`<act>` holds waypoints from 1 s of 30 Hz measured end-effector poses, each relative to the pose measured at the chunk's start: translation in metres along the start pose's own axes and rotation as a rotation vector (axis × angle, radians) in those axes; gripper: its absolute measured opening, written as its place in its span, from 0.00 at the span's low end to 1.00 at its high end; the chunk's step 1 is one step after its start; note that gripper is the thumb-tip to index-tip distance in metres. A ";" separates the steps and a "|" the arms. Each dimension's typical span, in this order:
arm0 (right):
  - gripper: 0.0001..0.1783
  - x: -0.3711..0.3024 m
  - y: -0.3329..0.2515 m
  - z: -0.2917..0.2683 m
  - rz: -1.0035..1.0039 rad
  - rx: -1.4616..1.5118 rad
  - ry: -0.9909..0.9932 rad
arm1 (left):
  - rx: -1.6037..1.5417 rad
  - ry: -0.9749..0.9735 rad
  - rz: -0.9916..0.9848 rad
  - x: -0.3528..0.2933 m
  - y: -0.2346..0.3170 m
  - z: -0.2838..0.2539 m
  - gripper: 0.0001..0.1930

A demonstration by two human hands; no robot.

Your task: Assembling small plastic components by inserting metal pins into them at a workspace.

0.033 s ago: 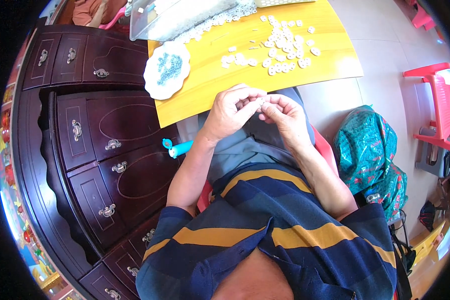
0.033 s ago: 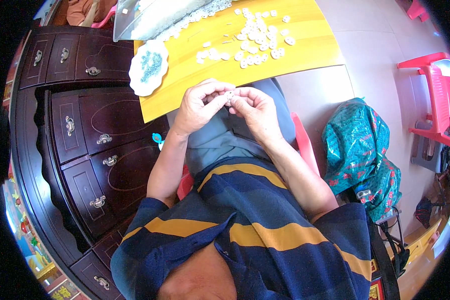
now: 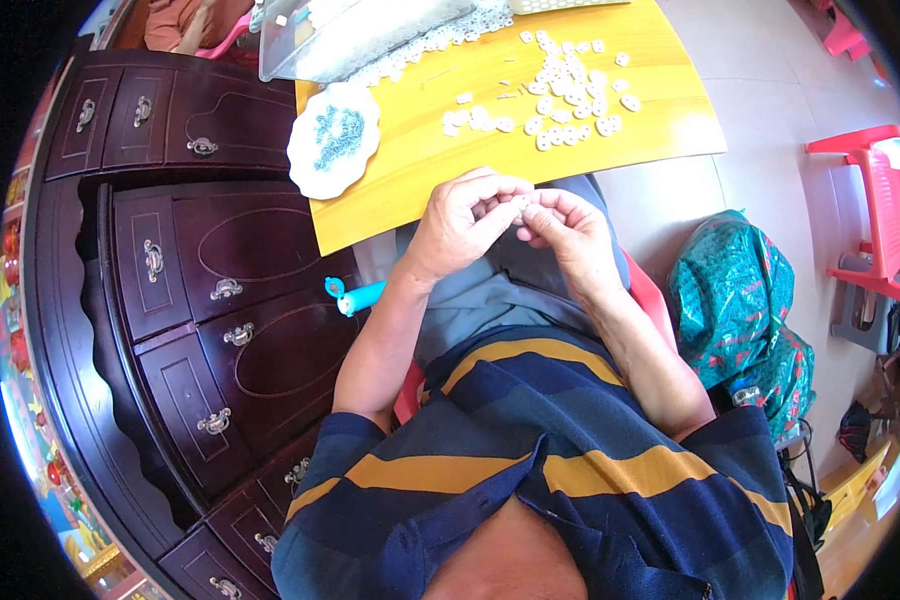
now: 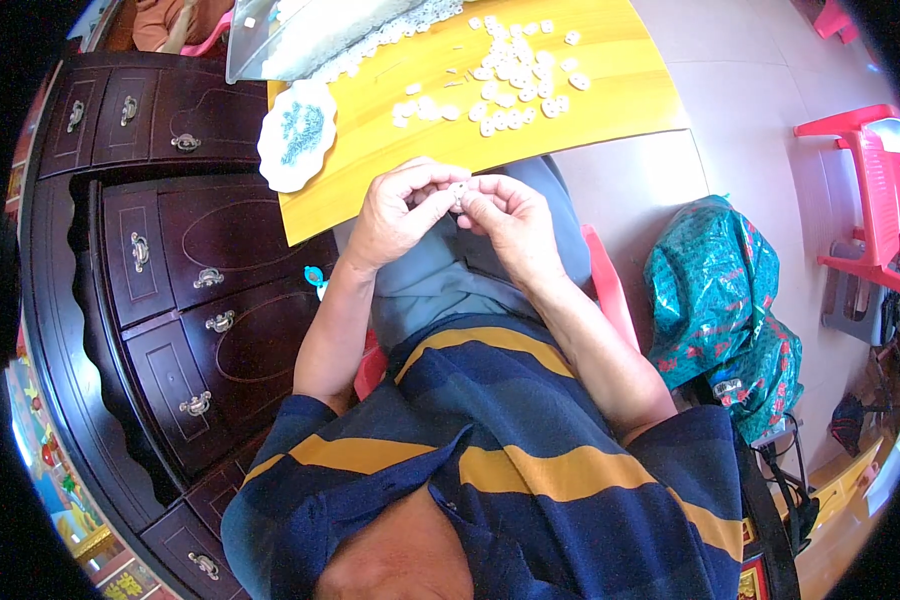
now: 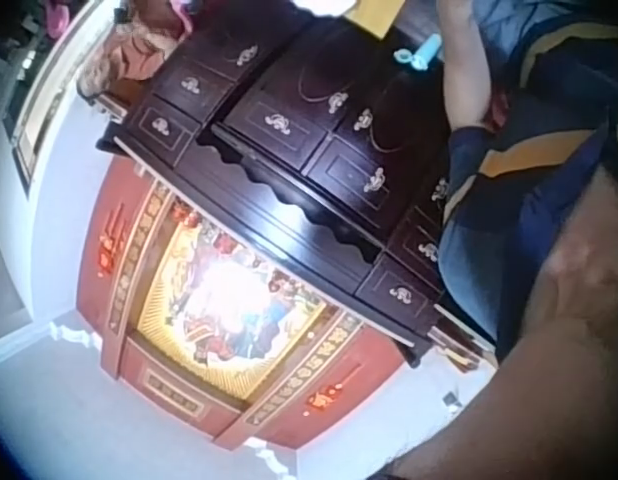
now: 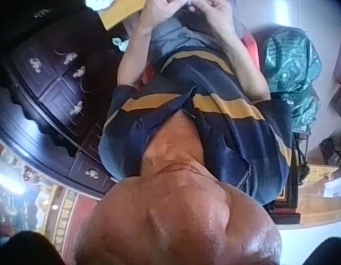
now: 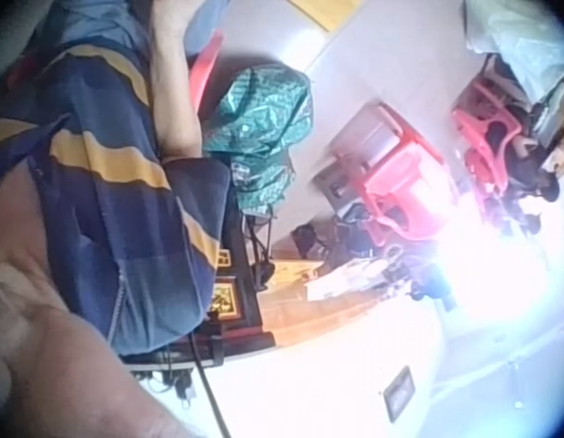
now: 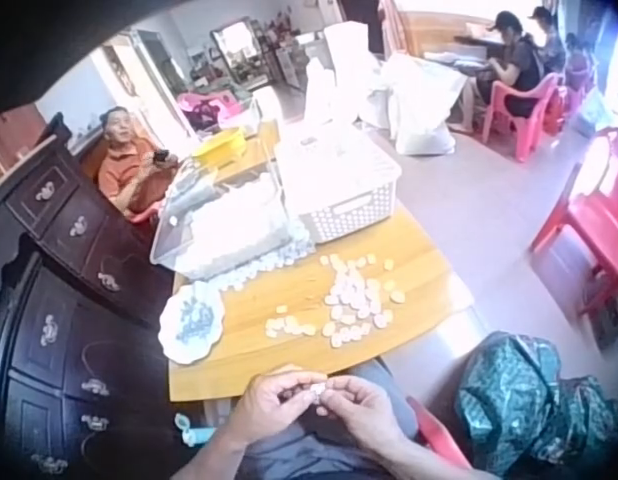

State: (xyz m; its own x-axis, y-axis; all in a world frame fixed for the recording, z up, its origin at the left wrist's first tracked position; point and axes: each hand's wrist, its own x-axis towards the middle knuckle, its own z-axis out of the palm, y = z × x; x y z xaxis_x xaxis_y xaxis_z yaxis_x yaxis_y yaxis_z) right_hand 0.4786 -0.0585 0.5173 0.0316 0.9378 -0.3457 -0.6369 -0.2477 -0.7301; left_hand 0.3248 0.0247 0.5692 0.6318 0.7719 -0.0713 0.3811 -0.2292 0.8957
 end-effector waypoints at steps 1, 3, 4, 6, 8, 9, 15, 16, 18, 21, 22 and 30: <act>0.08 0.000 0.001 -0.001 0.001 0.000 0.001 | 0.036 -0.015 0.003 0.000 0.003 -0.001 0.08; 0.09 0.001 0.002 -0.003 0.028 -0.025 -0.008 | 0.073 -0.031 0.008 0.000 0.002 -0.002 0.08; 0.09 0.001 0.003 -0.003 0.028 -0.025 -0.007 | 0.064 -0.035 0.024 0.000 -0.002 -0.001 0.09; 0.10 0.001 0.004 -0.003 0.021 -0.025 -0.006 | 0.056 -0.040 0.040 0.001 -0.001 0.000 0.11; 0.09 0.003 0.008 -0.007 0.016 -0.013 -0.007 | 0.120 -0.007 0.051 0.000 0.006 0.002 0.16; 0.09 0.004 0.009 -0.008 0.012 -0.001 -0.008 | 0.119 -0.008 0.051 0.000 0.010 0.003 0.16; 0.08 0.003 0.005 -0.004 0.044 0.069 0.018 | 0.516 0.155 0.271 -0.001 0.012 0.017 0.19; 0.08 0.003 0.006 -0.005 0.044 0.069 0.018 | 0.486 0.144 0.248 -0.001 0.011 0.017 0.16; 0.08 0.003 0.006 -0.006 0.065 0.140 0.017 | 0.458 0.134 0.226 -0.001 0.009 0.017 0.13; 0.08 0.002 0.004 -0.008 0.119 0.226 0.008 | 0.418 0.092 0.186 -0.001 0.007 0.016 0.15; 0.08 0.002 0.005 -0.009 0.119 0.226 0.009 | 0.442 0.086 0.215 -0.001 0.007 0.015 0.15; 0.10 0.003 0.009 -0.010 0.168 0.271 -0.007 | 0.488 0.071 0.267 0.001 0.009 0.012 0.11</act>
State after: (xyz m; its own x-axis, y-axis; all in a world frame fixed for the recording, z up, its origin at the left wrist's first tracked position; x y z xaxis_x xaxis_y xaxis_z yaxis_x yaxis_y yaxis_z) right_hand 0.4810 -0.0607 0.5038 -0.0964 0.8910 -0.4437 -0.8146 -0.3268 -0.4793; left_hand 0.3368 0.0158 0.5723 0.7083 0.6839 0.1750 0.4932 -0.6567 0.5706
